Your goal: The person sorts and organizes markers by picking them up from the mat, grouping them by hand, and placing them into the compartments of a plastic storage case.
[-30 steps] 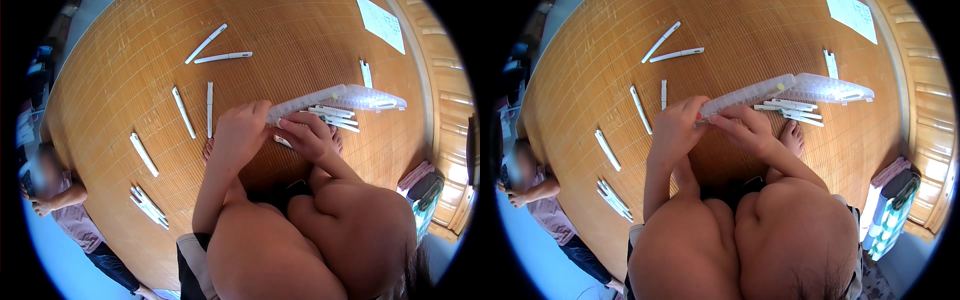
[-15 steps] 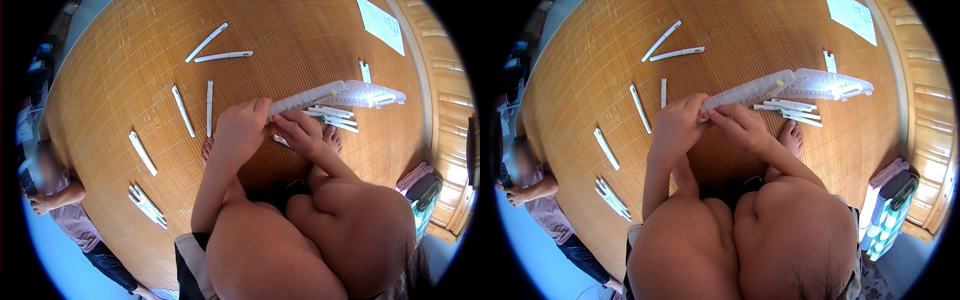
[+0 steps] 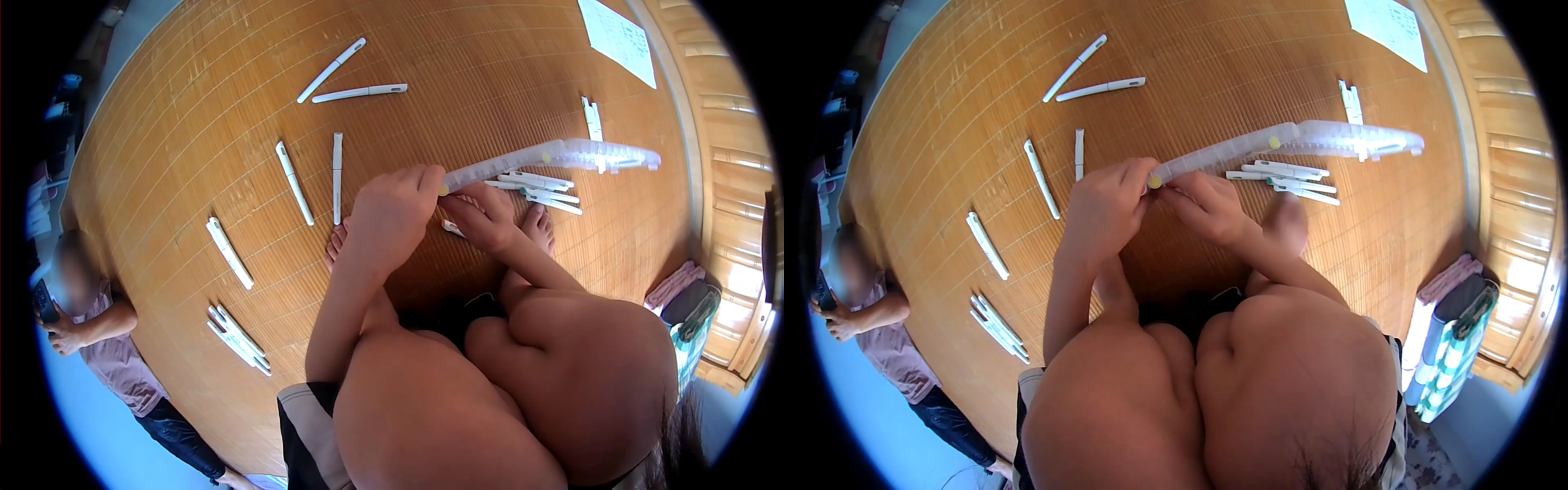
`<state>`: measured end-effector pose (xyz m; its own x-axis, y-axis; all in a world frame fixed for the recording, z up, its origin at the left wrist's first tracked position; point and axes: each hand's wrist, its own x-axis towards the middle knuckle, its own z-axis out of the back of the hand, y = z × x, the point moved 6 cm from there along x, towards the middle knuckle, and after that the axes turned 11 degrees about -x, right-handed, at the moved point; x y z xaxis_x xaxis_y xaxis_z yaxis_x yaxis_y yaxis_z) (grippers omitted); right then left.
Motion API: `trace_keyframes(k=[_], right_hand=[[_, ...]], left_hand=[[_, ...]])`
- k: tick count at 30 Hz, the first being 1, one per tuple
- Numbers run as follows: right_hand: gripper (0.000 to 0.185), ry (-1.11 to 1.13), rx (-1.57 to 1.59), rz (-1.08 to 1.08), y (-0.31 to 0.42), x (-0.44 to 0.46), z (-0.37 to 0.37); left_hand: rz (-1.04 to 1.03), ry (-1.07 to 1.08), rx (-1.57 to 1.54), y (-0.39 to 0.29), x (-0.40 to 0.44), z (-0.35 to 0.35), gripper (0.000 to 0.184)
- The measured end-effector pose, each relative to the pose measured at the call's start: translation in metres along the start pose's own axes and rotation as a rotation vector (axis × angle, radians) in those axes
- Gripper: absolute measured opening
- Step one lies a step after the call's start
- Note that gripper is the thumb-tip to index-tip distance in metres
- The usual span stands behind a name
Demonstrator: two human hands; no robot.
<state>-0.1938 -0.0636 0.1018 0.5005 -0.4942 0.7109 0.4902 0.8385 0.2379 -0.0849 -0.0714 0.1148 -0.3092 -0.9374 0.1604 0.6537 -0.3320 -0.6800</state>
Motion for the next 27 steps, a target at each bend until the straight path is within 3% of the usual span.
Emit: trace_keyframes(k=[14, 23, 27], right_hand=[[0.022, 0.023, -0.011, 0.049, -0.011, -0.011, -0.003], [0.021, 0.128, -0.048, -0.155, -0.020, -0.014, -0.016], [0.025, 0.286, -0.089, -0.259, -0.044, -0.040, -0.001]], left_hand=[[-0.007, -0.032, -0.115, -0.001, 0.006, 0.007, 0.026], [0.027, 0.006, -0.027, -0.002, 0.008, 0.004, 0.025], [-0.013, 0.019, 0.063, -0.007, 0.004, 0.000, 0.028]])
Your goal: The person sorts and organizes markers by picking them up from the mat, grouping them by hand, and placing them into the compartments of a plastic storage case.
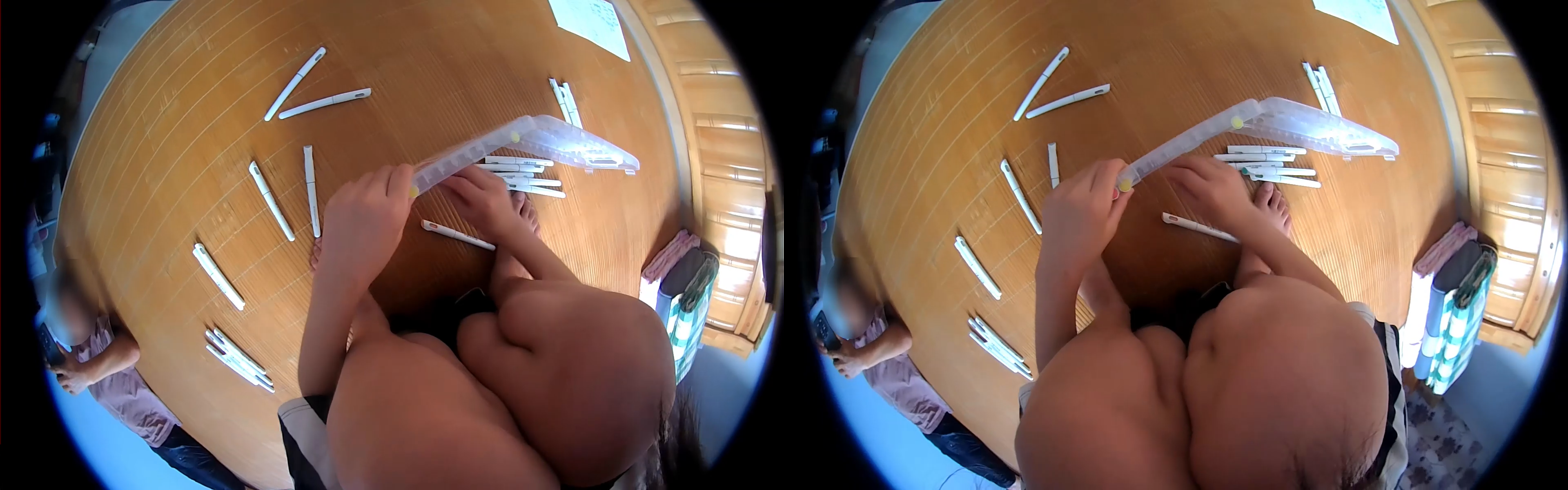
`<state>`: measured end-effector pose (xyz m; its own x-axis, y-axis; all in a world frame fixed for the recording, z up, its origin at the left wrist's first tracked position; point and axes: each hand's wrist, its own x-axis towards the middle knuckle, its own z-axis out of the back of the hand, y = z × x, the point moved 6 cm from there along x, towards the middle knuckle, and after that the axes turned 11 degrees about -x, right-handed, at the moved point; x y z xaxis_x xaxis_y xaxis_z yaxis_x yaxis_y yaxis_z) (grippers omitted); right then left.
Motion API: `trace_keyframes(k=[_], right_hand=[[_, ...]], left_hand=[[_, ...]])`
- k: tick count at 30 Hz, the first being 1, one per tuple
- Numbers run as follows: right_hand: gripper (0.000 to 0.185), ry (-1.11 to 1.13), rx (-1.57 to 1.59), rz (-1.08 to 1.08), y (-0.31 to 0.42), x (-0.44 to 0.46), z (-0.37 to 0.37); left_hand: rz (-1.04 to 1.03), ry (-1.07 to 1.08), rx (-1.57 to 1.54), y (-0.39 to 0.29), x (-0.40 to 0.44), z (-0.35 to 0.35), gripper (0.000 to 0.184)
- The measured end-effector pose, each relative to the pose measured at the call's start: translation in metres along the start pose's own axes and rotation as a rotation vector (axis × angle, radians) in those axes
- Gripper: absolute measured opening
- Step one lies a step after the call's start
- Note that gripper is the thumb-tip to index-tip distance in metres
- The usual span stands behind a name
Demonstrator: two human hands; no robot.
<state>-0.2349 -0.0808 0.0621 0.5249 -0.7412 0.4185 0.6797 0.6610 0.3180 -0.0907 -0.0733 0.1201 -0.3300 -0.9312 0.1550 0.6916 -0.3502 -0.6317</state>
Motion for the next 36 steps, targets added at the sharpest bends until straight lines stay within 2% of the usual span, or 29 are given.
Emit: trace_keyframes(k=[1, 3, 4, 6, 13, 20, 22, 24, 27, 28, 29, 30, 32, 36], right_hand=[[0.027, 0.064, -0.029, 0.019, -0.012, -0.010, 0.006], [0.037, 0.129, -0.069, -0.180, -0.046, -0.033, 0.025], [0.048, 0.242, -0.093, -0.325, -0.064, -0.045, 0.029], [0.047, 0.359, -0.186, -0.375, -0.081, -0.059, 0.033], [0.043, 0.730, -0.425, -0.177, -0.107, -0.066, 0.008], [0.040, 0.887, -0.527, 0.003, -0.107, -0.070, -0.017], [0.039, 0.856, -0.514, 0.013, -0.105, -0.072, -0.014], [0.039, 0.720, -0.401, -0.033, -0.097, -0.069, 0.002], [0.035, 0.393, 0.015, -0.174, -0.074, -0.059, 0.034], [0.033, 0.160, 0.303, -0.256, -0.067, -0.055, 0.051], [0.033, 0.045, 0.457, -0.303, -0.062, -0.054, 0.057], [0.033, -0.062, 0.493, -0.244, -0.056, -0.051, 0.060], [0.034, -0.127, 0.452, -0.101, -0.041, -0.038, 0.072], [0.036, -0.135, 0.523, -0.053, -0.025, -0.024, 0.075]], left_hand=[[0.003, -0.003, 0.049, -0.001, -0.001, 0.000, 0.029], [0.012, -0.006, 0.041, -0.001, -0.002, 0.001, 0.030], [0.019, -0.006, 0.036, -0.001, -0.002, 0.002, 0.031], [0.041, 0.002, 0.031, -0.002, 0.000, 0.004, 0.031], [0.029, -0.005, -0.023, -0.002, -0.003, 0.003, 0.030], [0.042, -0.028, 0.011, 0.000, -0.001, 0.002, 0.029], [0.028, -0.038, -0.001, 0.000, -0.002, 0.002, 0.028], [0.033, -0.035, -0.015, 0.002, -0.002, 0.002, 0.028], [0.051, -0.023, -0.023, 0.001, -0.003, 0.002, 0.030], [0.057, -0.021, -0.023, 0.000, -0.002, 0.002, 0.031], [0.042, -0.016, -0.029, -0.002, 0.000, 0.003, 0.031], [0.081, 0.016, 0.002, -0.002, 0.000, 0.003, 0.035], [0.105, 0.053, 0.030, -0.004, 0.002, 0.005, 0.039], [0.123, 0.079, 0.015, -0.004, 0.002, 0.008, 0.042]])
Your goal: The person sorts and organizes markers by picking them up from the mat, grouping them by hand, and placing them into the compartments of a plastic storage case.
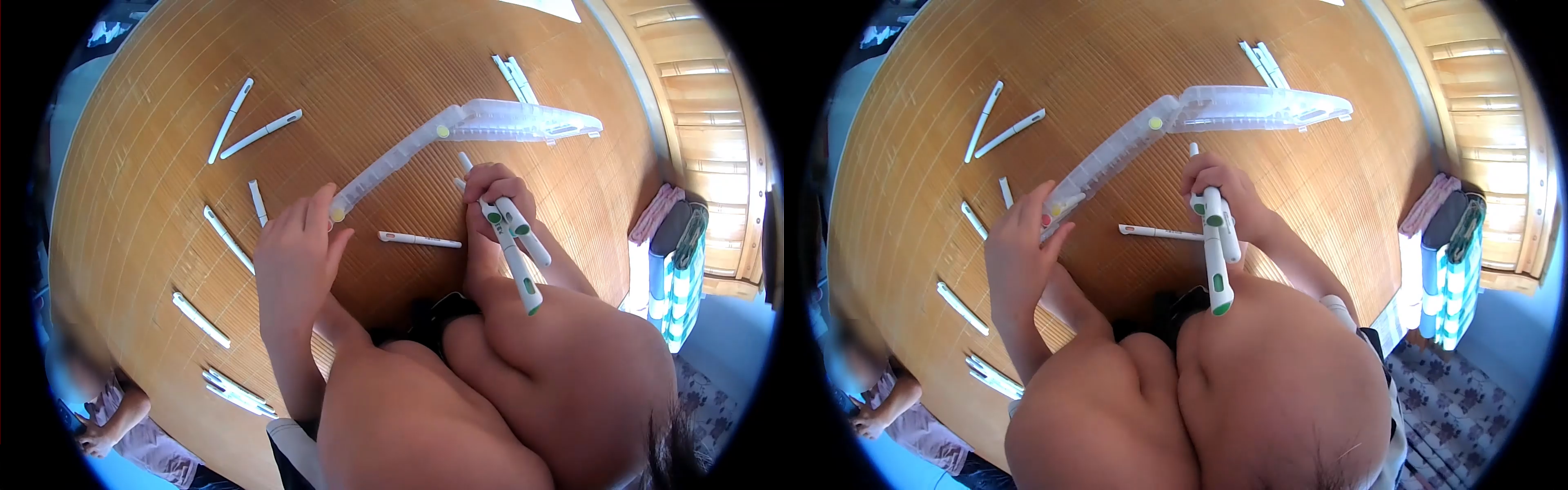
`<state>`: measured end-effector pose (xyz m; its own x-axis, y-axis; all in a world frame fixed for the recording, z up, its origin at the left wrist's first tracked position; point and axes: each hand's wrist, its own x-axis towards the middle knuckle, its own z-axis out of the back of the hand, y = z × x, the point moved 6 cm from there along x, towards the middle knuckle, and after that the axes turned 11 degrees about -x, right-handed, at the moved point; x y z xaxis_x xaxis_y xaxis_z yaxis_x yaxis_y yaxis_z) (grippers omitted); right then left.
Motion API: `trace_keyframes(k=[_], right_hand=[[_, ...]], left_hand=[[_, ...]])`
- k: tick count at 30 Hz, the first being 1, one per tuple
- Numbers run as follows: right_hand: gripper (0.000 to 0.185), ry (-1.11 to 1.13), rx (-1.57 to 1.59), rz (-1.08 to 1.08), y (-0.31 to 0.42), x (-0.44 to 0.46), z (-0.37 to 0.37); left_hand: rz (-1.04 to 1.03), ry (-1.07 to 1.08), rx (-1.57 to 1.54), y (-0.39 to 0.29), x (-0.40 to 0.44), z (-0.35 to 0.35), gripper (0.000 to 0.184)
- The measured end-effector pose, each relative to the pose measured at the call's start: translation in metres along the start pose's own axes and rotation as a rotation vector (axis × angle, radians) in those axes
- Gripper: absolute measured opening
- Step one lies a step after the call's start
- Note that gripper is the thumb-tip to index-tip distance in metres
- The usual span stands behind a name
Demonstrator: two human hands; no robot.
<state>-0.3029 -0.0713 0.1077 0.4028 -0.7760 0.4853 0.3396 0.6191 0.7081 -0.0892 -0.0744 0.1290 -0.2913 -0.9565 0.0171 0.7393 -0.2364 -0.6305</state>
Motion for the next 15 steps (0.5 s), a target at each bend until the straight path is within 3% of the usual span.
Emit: trace_keyframes(k=[6, 8, 12, 15], right_hand=[[0.037, -0.038, 0.027, 0.026, 0.004, 0.007, -0.013], [0.036, -0.208, 0.161, -0.080, 0.003, 0.006, -0.012], [0.030, -0.167, 0.223, -0.125, 0.008, 0.009, -0.013], [0.030, -0.158, 0.088, -0.035, 0.008, 0.007, -0.014]], left_hand=[[-0.020, 0.017, -0.003, 0.001, -0.001, 0.001, 0.042], [-0.024, 0.016, -0.003, 0.001, -0.001, 0.001, 0.042], [-0.018, 0.019, -0.003, 0.002, 0.000, 0.001, 0.042], [-0.019, 0.020, -0.005, 0.003, 0.000, 0.001, 0.042]])
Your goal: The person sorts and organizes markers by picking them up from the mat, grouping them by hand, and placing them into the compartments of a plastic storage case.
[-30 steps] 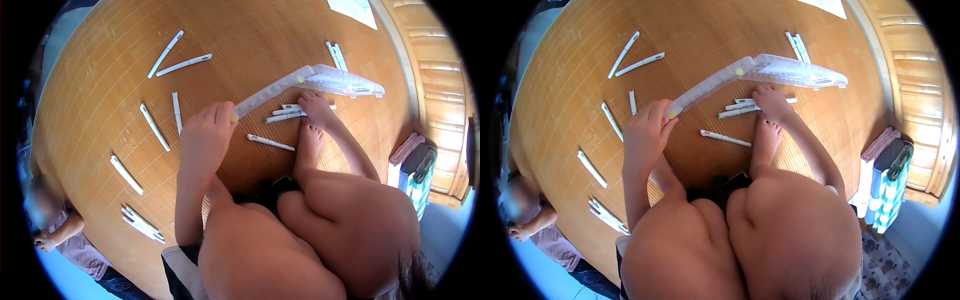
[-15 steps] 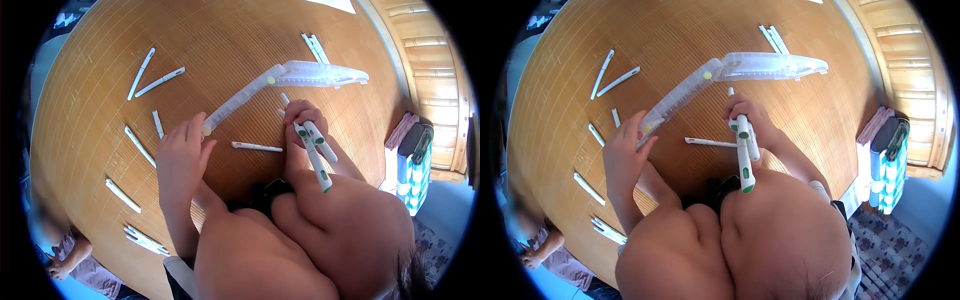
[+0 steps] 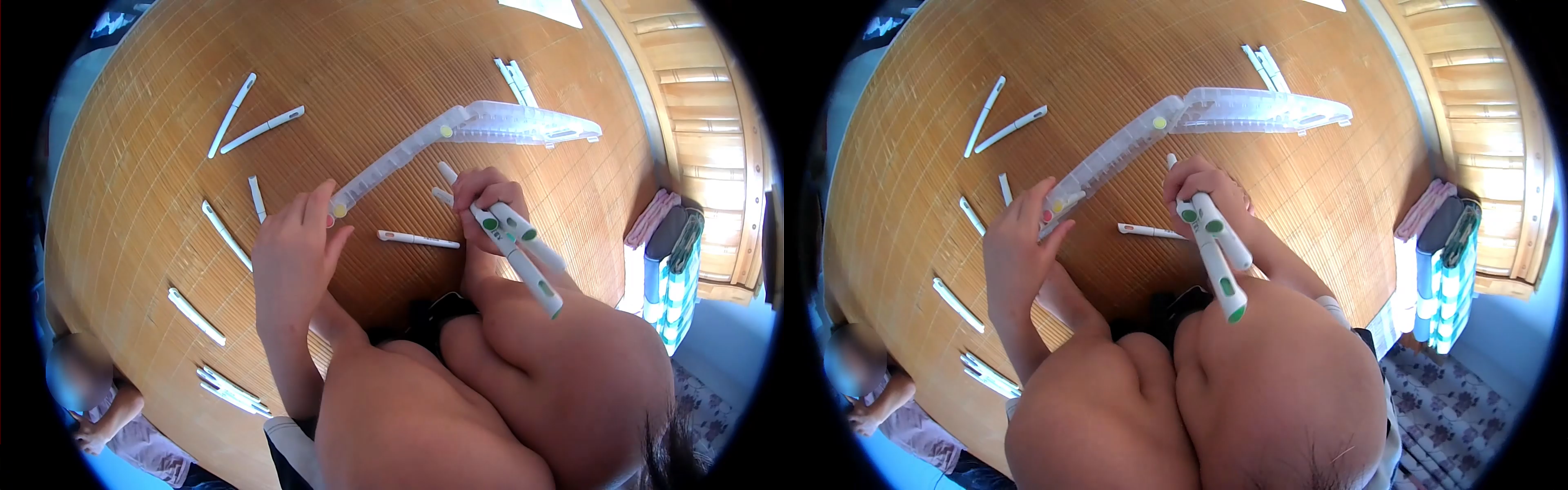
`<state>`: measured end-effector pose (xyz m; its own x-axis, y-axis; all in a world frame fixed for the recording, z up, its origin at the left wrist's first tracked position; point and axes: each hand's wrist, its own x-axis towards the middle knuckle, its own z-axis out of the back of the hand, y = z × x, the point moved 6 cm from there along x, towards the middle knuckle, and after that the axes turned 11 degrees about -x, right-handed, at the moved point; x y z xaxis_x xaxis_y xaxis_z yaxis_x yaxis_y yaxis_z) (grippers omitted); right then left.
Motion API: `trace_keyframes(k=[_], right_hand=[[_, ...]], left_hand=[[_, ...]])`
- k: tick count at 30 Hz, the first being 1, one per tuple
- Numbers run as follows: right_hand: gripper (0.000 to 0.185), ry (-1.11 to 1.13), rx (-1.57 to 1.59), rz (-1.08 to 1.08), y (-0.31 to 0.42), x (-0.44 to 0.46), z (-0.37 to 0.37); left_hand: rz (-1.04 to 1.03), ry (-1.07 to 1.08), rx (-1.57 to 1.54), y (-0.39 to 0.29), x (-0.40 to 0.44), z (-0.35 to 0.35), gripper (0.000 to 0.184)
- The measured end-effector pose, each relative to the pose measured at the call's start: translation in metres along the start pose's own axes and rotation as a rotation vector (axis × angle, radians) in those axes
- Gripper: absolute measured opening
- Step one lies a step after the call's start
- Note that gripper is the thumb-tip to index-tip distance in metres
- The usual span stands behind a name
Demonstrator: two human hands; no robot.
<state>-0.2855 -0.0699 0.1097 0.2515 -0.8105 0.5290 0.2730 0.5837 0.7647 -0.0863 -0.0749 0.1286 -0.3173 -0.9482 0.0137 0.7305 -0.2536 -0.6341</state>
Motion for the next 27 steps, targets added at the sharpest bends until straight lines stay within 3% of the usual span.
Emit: trace_keyframes(k=[3, 5, 13, 15, 17, 19, 20, 21, 23, 25, 27], right_hand=[[0.030, 0.092, 0.053, 0.036, 0.004, 0.003, 0.000], [0.041, 0.172, -0.046, 0.063, 0.005, 0.006, 0.001], [0.030, 0.241, 0.000, 0.001, 0.010, 0.017, 0.003], [0.030, 0.014, 0.226, -0.120, 0.007, 0.019, 0.009], [0.027, 0.027, 0.334, -0.155, 0.007, 0.020, 0.014], [0.024, -0.317, 0.859, -0.440, -0.004, 0.017, 0.022], [0.018, -0.380, 0.998, -0.510, -0.002, 0.019, 0.023], [0.018, -0.381, 0.988, -0.507, 0.001, 0.022, 0.025], [0.016, -0.530, 1.486, -0.640, -0.001, 0.022, 0.020], [0.012, -0.529, 1.563, -0.666, 0.001, 0.023, 0.019], [0.009, -0.506, 1.844, -0.765, 0.007, 0.024, 0.009]], left_hand=[[0.011, 0.000, -0.017, 0.001, -0.001, 0.001, 0.042], [0.017, 0.000, -0.026, 0.002, 0.000, 0.000, 0.042], [0.039, 0.000, -0.051, 0.002, 0.002, 0.000, 0.042], [0.039, -0.001, -0.049, 0.003, 0.002, 0.000, 0.043], [0.038, -0.002, -0.048, 0.003, 0.002, 0.001, 0.044], [0.088, 0.033, -0.082, 0.005, 0.003, 0.002, 0.046], [0.083, 0.031, -0.087, 0.005, 0.003, 0.003, 0.046], [0.071, 0.009, -0.068, 0.004, 0.003, 0.005, 0.046], [0.045, -0.015, -0.063, 0.001, 0.003, 0.007, 0.046], [-0.129, -0.142, 0.061, -0.013, 0.003, 0.018, 0.047], [-0.264, -0.226, 0.013, -0.029, 0.002, 0.026, 0.044]])
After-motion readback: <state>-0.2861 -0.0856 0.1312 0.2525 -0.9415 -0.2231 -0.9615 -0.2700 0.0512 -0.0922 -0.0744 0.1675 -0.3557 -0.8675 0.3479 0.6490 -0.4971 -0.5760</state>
